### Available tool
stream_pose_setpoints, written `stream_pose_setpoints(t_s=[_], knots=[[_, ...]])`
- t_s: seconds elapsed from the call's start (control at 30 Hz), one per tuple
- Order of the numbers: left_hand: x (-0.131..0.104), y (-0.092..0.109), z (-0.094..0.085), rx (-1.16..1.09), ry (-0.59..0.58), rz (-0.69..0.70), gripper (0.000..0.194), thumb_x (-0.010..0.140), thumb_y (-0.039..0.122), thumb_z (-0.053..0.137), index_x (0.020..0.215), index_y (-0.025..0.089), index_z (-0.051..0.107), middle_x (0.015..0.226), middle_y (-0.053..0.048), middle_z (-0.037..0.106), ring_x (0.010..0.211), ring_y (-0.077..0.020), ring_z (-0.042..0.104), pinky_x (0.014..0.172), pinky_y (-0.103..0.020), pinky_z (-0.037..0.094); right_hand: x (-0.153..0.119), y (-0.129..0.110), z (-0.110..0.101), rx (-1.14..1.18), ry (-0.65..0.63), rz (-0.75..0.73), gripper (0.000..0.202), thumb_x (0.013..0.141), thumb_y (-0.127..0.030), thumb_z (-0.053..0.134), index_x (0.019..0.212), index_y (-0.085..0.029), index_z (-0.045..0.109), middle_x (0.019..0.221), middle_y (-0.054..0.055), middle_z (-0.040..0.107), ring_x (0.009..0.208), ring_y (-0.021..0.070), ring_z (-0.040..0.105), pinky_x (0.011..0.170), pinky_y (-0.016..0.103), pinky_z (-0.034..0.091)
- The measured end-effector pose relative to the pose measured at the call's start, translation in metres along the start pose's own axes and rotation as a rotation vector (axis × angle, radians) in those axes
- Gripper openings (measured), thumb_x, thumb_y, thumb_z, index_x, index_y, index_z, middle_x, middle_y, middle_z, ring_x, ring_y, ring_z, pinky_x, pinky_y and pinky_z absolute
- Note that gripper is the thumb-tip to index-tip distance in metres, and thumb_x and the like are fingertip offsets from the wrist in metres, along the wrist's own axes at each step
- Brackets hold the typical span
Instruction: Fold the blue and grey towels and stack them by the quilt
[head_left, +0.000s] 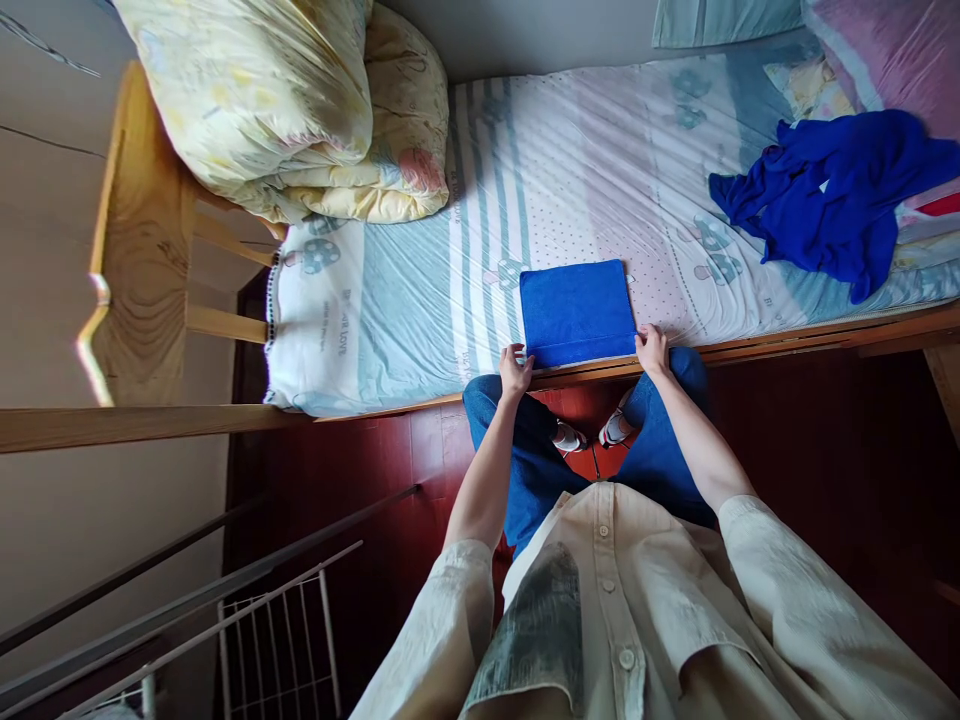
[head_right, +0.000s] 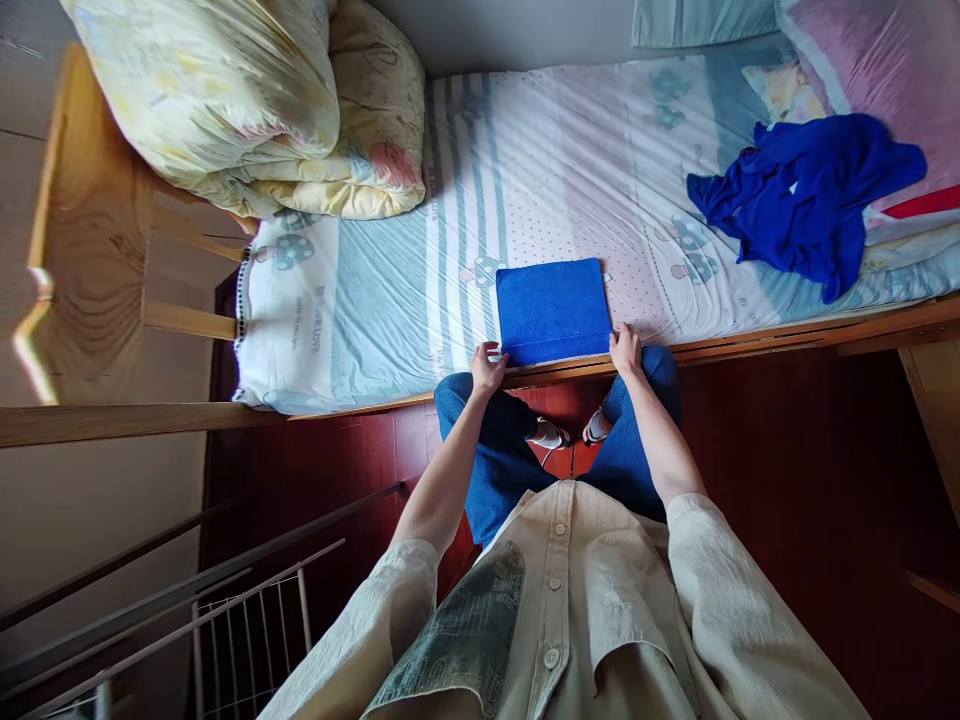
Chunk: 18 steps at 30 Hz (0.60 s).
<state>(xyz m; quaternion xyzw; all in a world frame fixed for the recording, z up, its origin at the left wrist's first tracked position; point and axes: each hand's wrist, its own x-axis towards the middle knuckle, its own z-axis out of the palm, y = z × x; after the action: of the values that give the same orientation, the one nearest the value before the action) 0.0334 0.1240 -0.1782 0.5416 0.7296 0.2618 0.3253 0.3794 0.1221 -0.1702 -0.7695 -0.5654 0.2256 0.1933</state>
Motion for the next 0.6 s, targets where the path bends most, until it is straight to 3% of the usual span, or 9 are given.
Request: stream_pose_setpoints(t_s=[0.1,0.23,0.43,0.6], knots=[[-0.002,0.002,-0.004,-0.011,-0.027,0.111,0.029,0.087,0.018,0.067,0.116,0.020,0.068,0.131,-0.013,0.071,0.122,-0.0247,0.068,0.102,-0.037,0.057,-0.007,-0.004,-0.006,0.017,0.048,-0.165,0.030,0.098,-0.016,0.053,0.121,-0.016,0.072,0.128,0.017,0.073,0.123,0.0277,0.066,0.113,0.041,0.051],[-0.003,0.002,-0.005,-0.001,-0.112,0.228,0.029,0.090,0.020,0.065,0.118,0.019,0.072,0.135,-0.011,0.073,0.133,-0.0263,0.065,0.118,-0.043,0.049,-0.013,-0.008,-0.008,0.016,-0.037,-0.341,0.032,0.099,-0.017,0.052,0.123,-0.018,0.074,0.133,0.013,0.073,0.128,0.0257,0.065,0.117,0.043,0.049],[-0.003,-0.007,0.004,0.092,-0.236,0.222,0.049,0.086,0.019,0.070,0.135,0.016,0.070,0.146,-0.012,0.068,0.143,-0.0288,0.059,0.127,-0.044,0.041,-0.016,-0.002,0.002,-0.037,-0.202,-0.368,0.045,0.092,-0.024,0.072,0.137,-0.019,0.071,0.150,0.013,0.065,0.142,0.0293,0.059,0.124,0.048,0.046],[-0.003,-0.015,0.010,0.233,-0.297,0.301,0.071,0.078,0.003,0.060,0.148,0.015,0.062,0.157,-0.012,0.058,0.153,-0.0265,0.048,0.131,-0.043,0.036,-0.012,0.007,0.011,-0.064,-0.247,-0.351,0.061,0.087,-0.010,0.072,0.146,-0.019,0.064,0.159,0.012,0.057,0.151,0.0279,0.051,0.129,0.050,0.040]])
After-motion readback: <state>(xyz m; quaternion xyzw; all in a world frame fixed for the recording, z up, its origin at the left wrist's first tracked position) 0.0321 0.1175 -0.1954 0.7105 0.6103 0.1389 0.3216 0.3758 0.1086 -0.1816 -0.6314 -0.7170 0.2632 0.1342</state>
